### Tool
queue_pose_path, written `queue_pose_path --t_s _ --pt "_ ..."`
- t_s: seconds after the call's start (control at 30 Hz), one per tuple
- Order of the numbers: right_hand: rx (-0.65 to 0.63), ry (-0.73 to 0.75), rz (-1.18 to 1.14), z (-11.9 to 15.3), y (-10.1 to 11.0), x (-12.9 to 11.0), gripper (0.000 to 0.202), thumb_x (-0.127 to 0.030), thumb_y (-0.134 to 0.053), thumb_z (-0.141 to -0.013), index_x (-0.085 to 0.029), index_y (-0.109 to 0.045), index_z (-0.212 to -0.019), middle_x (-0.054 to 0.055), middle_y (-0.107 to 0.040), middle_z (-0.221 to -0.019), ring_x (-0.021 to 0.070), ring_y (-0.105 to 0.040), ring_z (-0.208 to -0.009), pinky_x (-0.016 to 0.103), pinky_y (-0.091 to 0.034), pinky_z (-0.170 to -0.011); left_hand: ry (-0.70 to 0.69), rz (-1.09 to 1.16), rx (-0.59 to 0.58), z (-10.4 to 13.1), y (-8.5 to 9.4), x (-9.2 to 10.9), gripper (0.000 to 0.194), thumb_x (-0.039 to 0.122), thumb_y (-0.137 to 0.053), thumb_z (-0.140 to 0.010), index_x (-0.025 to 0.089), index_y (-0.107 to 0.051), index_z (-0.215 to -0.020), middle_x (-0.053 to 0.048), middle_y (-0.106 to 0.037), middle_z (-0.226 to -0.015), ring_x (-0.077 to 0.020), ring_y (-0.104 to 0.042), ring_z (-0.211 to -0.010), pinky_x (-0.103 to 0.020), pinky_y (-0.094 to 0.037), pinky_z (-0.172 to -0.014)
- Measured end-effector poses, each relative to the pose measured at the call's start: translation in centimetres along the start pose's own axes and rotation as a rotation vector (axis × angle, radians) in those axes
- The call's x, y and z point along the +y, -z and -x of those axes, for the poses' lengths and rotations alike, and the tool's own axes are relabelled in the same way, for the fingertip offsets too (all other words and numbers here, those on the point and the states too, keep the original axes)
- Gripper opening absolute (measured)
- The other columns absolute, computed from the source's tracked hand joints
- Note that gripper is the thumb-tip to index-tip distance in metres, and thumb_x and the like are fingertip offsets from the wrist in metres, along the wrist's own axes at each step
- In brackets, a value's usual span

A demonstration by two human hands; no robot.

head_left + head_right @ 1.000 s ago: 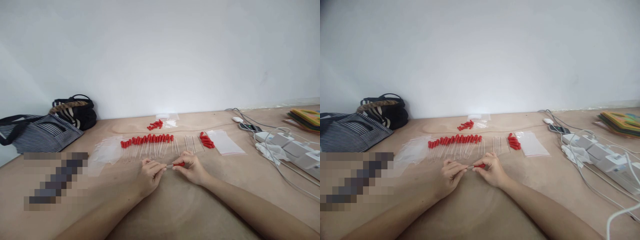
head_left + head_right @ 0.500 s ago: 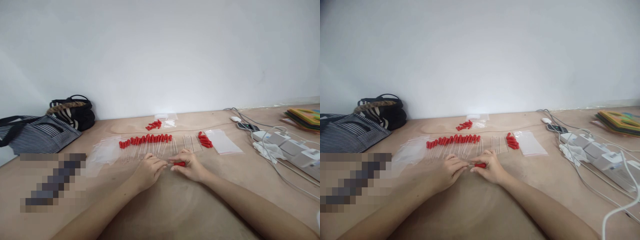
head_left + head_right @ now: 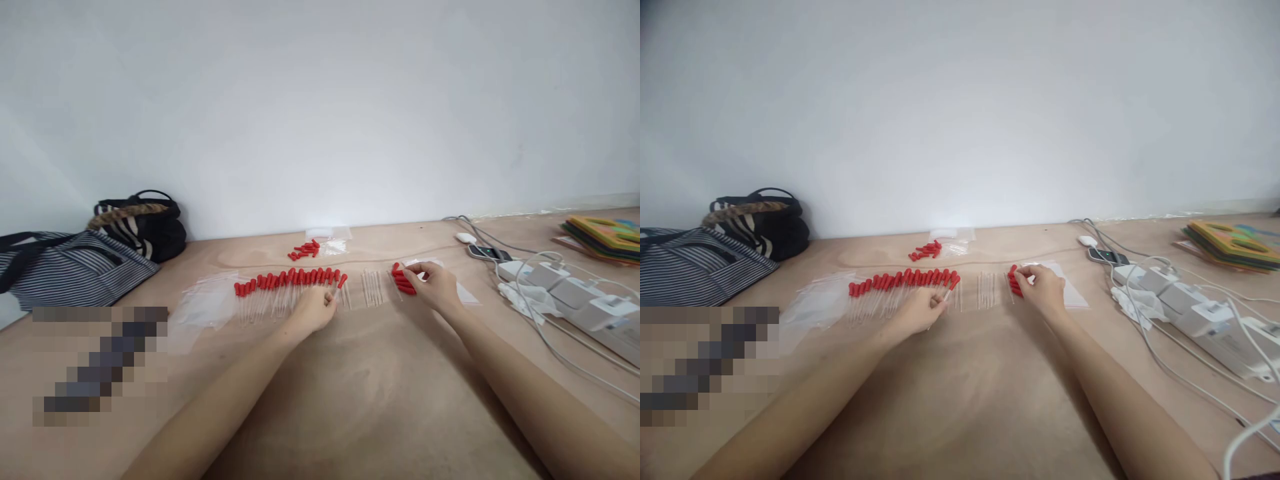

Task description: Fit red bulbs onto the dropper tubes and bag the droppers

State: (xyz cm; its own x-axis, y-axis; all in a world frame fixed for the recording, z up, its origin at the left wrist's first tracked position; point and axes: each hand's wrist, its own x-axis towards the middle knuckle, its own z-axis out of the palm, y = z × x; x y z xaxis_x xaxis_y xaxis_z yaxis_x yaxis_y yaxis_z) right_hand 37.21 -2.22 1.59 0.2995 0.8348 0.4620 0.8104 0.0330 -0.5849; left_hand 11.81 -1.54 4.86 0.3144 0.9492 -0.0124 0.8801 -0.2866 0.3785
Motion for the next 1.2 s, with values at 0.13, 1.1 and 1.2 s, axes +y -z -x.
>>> queue_pose_path --t_s 0.13,1.1,1.2 --pt "-0.065 -0.028 0.218 -0.3 1.0 -0.1 0.022 -0.037 -0.048 -0.073 -0.023 -0.065 -0.075 0.002 -0.067 -0.077 0.0212 -0.056 -0.075 0.036 -0.03 -0.071 0.047 -0.127 0.052 -2.3 -0.4 1.1 0.023 0.022 -0.048 -0.078 0.012 -0.066 -0.069 -0.012 -0.067 -0.071 -0.0232 -0.064 -0.076 -0.028 -0.045 -0.067" --pt "-0.423 0.031 0.537 -0.8 1.1 -0.2 0.019 -0.037 -0.057 -0.068 -0.024 -0.068 -0.074 0.005 -0.064 -0.083 0.0241 -0.051 -0.087 0.034 -0.027 -0.072 0.202 -0.315 0.066 -5.2 -2.0 3.8 0.031 0.033 -0.05 -0.076 0.011 -0.063 -0.093 -0.017 -0.065 -0.094 -0.0278 -0.058 -0.093 -0.038 -0.037 -0.082" --pt "-0.421 0.034 0.534 -0.7 0.9 -0.3 0.019 -0.036 -0.055 -0.069 -0.022 -0.068 -0.074 0.006 -0.065 -0.083 0.0243 -0.051 -0.087 0.034 -0.027 -0.071 0.24 -0.291 0.058 -5.6 -1.6 3.7 0.033 0.037 -0.048 -0.077 0.012 -0.064 -0.093 -0.017 -0.065 -0.097 -0.0273 -0.059 -0.094 -0.036 -0.04 -0.08"
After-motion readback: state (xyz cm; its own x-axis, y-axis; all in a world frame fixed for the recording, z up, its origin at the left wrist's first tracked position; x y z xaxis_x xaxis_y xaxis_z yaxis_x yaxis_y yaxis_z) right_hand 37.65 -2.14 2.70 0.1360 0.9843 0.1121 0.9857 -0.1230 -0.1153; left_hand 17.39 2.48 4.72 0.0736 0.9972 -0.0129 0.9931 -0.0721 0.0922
